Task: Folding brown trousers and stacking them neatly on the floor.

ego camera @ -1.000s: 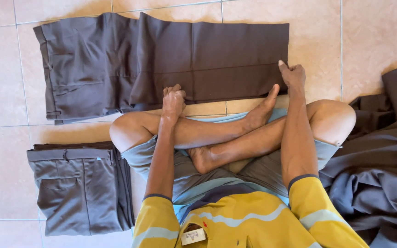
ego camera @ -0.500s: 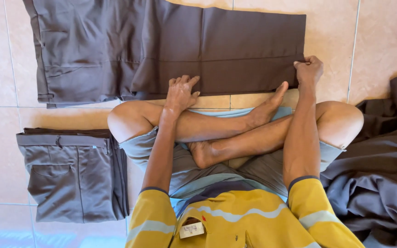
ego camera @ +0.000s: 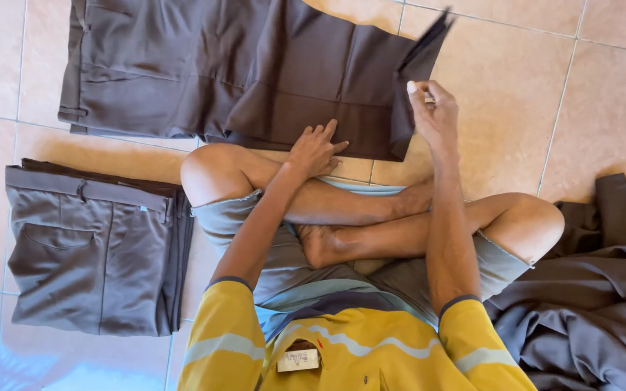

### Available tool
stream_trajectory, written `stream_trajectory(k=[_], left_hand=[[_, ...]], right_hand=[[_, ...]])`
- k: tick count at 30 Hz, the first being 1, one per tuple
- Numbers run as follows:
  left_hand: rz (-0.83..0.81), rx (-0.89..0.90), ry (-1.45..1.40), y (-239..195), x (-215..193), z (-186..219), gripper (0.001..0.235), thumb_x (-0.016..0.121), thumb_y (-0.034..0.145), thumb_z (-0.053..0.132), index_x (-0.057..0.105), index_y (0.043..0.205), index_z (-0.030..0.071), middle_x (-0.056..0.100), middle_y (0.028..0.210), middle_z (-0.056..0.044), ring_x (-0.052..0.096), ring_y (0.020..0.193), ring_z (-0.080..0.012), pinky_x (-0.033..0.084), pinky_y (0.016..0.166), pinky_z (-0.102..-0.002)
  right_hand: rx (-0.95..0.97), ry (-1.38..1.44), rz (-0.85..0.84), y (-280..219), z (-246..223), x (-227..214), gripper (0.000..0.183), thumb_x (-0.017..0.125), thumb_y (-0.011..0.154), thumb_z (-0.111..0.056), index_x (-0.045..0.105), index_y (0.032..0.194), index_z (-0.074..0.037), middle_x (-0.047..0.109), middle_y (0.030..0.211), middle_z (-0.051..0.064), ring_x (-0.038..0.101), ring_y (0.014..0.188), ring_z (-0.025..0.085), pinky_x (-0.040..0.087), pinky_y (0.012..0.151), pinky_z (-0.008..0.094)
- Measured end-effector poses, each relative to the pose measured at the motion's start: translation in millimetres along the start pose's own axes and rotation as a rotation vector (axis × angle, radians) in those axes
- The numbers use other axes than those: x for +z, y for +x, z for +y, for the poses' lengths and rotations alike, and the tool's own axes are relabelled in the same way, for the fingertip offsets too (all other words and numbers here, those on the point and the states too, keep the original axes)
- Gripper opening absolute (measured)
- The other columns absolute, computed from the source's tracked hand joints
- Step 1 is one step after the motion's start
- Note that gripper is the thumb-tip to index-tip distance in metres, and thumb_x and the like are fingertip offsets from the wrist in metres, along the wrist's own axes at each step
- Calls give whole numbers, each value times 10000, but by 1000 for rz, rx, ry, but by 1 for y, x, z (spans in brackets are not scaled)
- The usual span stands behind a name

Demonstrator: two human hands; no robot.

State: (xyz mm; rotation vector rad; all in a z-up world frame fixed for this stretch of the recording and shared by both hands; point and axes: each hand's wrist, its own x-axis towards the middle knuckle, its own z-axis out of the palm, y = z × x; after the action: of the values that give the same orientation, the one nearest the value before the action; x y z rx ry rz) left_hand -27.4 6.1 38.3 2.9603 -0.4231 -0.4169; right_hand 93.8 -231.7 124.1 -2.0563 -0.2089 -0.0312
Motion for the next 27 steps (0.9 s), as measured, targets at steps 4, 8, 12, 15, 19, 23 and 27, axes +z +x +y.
stream_trajectory(k=[4,8,12,15,19,23,27], left_hand=[[-49,10,22,2,1,-2,544,628,917,538,591,1446,418,401,1565,-137,587,1179,-306,457,937,-433],[-29,1,-5,2,3,-1,533,632,900,525,617,1420,410,413,1556,-138,592,1166,-307,455,938,-436],[109,28,-39,3,11,-2,528,645,878,571,676,1351,339,492,1455,-125,613,1124,-292,470,925,-420],[319,56,-103,-2,11,-4,528,677,843,578,710,1265,262,554,1368,-127,644,1075,-298,493,899,-412],[483,31,-150,0,13,-9,464,713,839,515,738,1156,177,602,1269,-128,652,1033,-319,513,877,-428],[316,-33,-84,16,48,-16,397,733,815,499,761,1086,211,616,1118,-73,643,971,-290,513,836,-420],[168,-93,-163,15,44,-21,376,718,832,456,758,1111,208,586,1173,-54,643,1022,-300,526,866,-422]], right_hand=[[310,-491,8,-1,32,21,374,507,1096,-337,571,1224,8,626,1088,248,689,1033,424,593,828,534],[435,-482,-48,-4,131,51,486,724,980,-419,556,1209,-24,654,1066,196,692,1043,406,574,820,525],[395,-521,-3,15,190,29,333,793,875,-325,666,1046,-70,726,912,179,715,971,439,572,787,554],[429,-667,98,33,212,-30,285,791,854,-328,682,1031,-134,740,908,138,730,931,393,584,752,533],[564,-966,205,33,215,-111,497,825,912,-234,509,1253,-58,558,1201,200,625,1086,425,545,871,558],[495,-819,274,18,191,-96,624,805,991,-380,517,1341,49,561,1231,277,619,1142,477,516,958,540],[303,-863,15,3,120,-38,565,770,930,-498,590,1171,-20,631,1081,215,704,978,454,559,863,557]])
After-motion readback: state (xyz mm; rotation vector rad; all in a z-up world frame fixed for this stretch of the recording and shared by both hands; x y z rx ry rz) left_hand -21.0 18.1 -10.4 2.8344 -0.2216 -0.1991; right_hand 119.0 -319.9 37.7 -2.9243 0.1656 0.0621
